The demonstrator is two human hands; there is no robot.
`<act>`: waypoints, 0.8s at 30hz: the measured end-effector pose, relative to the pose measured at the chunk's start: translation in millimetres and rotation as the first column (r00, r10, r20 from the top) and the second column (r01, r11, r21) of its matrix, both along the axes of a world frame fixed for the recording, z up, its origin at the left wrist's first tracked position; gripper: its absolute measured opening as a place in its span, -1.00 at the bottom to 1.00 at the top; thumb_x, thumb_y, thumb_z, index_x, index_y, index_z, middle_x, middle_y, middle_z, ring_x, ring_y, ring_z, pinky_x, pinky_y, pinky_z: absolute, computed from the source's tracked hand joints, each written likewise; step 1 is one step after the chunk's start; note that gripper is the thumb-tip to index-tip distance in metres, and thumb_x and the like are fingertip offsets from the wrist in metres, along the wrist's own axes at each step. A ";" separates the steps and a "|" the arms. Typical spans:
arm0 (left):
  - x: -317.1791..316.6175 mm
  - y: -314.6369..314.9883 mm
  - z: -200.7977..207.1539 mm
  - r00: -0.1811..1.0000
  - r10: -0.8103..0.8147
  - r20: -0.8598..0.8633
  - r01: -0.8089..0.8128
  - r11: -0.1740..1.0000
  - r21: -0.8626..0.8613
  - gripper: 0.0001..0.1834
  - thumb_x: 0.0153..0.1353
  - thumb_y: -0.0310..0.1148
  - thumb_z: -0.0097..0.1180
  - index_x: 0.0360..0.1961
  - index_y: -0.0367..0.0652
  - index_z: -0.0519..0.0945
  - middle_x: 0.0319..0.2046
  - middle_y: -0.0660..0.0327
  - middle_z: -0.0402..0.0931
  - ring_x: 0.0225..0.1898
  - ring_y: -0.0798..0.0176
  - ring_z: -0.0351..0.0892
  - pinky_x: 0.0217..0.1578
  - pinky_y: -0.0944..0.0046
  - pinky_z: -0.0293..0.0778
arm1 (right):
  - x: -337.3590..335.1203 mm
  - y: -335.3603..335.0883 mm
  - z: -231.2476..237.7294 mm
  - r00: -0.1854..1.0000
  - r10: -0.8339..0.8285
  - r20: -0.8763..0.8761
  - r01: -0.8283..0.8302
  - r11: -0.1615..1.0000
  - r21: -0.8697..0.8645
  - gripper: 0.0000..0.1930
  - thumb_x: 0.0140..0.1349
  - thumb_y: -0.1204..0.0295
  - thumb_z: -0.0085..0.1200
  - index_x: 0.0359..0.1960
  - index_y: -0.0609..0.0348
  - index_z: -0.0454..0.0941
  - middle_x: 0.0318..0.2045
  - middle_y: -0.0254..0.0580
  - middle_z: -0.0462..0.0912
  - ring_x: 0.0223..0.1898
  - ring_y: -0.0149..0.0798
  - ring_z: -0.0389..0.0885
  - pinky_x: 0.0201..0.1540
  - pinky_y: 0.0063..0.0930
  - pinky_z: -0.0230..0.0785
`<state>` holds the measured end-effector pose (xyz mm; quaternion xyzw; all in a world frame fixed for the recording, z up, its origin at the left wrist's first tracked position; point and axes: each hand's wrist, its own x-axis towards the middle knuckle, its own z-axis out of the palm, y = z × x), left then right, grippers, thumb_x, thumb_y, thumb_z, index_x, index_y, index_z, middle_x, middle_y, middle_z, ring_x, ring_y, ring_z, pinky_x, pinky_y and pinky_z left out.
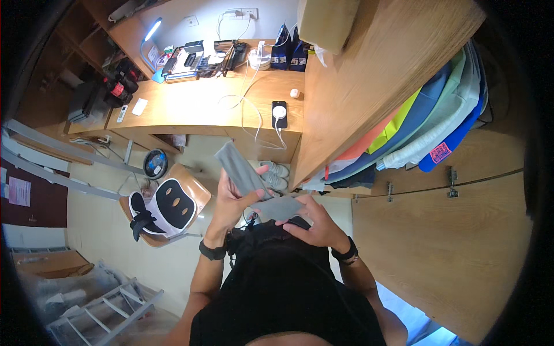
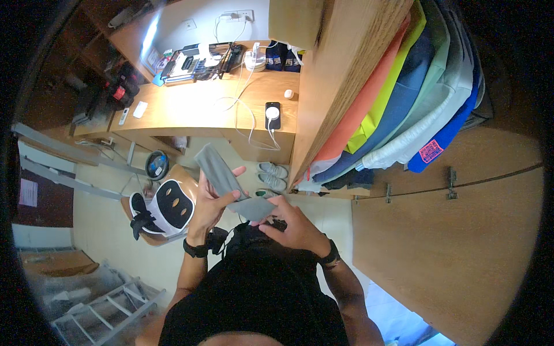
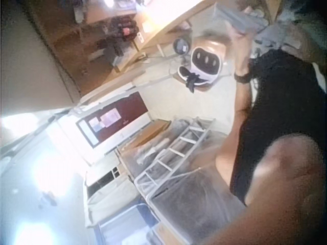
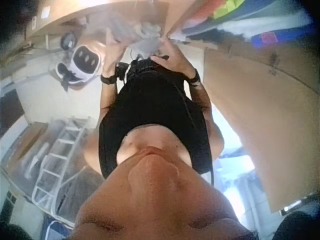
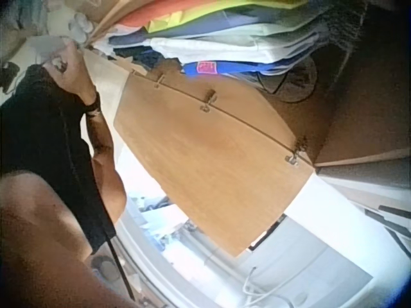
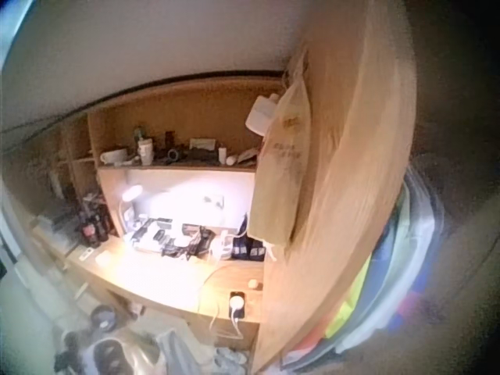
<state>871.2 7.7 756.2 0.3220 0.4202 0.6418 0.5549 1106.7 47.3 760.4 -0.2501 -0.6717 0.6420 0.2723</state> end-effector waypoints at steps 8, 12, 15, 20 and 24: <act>-1.4 8.2 -0.4 0.994 0.105 -0.025 -0.104 0.994 0.016 -0.08 0.11 -0.79 0.32 0.41 -0.13 0.11 0.29 -0.16 0.48 0.05 0.15 0.69 0.06 0.15 0.69 | -0.4 2.6 26.0 0.993 0.104 -0.059 -0.076 0.931 0.358 -0.81 0.19 0.50 0.35 -0.23 0.17 0.57 0.46 0.14 0.33 0.39 0.06 0.40 0.33 -0.09 0.34; 4.7 7.6 3.2 0.992 0.123 -0.004 -0.123 0.992 0.016 -0.15 0.10 -0.75 0.36 0.36 -0.19 0.18 0.30 -0.14 0.48 0.06 0.23 0.66 0.06 0.21 0.67 | -4.4 6.3 25.0 0.985 0.147 -0.091 -0.085 0.869 0.488 -0.81 0.15 0.49 0.38 -0.35 0.17 0.54 0.32 -0.02 0.54 0.44 0.09 0.35 0.45 0.03 0.14; 3.7 5.2 5.2 1.000 0.005 -0.010 -0.005 1.000 -0.025 -0.25 0.11 -0.71 0.38 0.30 -0.27 0.29 0.32 -0.13 0.46 0.06 0.24 0.66 0.02 0.24 0.67 | -9.9 9.7 25.4 0.973 0.191 -0.130 -0.103 0.863 0.495 -0.77 0.11 0.50 0.40 -0.46 0.16 0.51 0.14 -0.11 0.69 0.38 0.11 0.44 0.39 0.03 0.20; 6.3 6.3 9.1 0.990 -0.110 0.093 0.116 0.991 -0.069 -0.41 0.10 -0.66 0.43 0.15 -0.31 0.45 0.31 -0.11 0.48 0.04 0.26 0.66 -0.01 0.25 0.67 | -9.7 8.5 24.9 0.956 0.223 -0.189 -0.109 0.872 0.477 -0.73 0.08 0.55 0.40 -0.57 0.16 0.47 -0.06 -0.17 0.77 0.16 0.07 0.65 0.23 0.01 0.35; 9.4 8.9 5.9 0.995 -0.101 0.028 0.102 0.992 -0.078 -0.29 0.08 -0.65 0.45 0.24 -0.26 0.36 0.25 -0.08 0.52 0.04 0.25 0.66 0.03 0.21 0.64 | -4.9 7.4 17.2 0.980 0.133 -0.145 -0.074 0.934 0.351 -0.80 0.14 0.58 0.37 -0.50 0.23 0.54 -0.14 -0.09 0.75 -0.05 -0.03 0.70 0.13 -0.10 0.41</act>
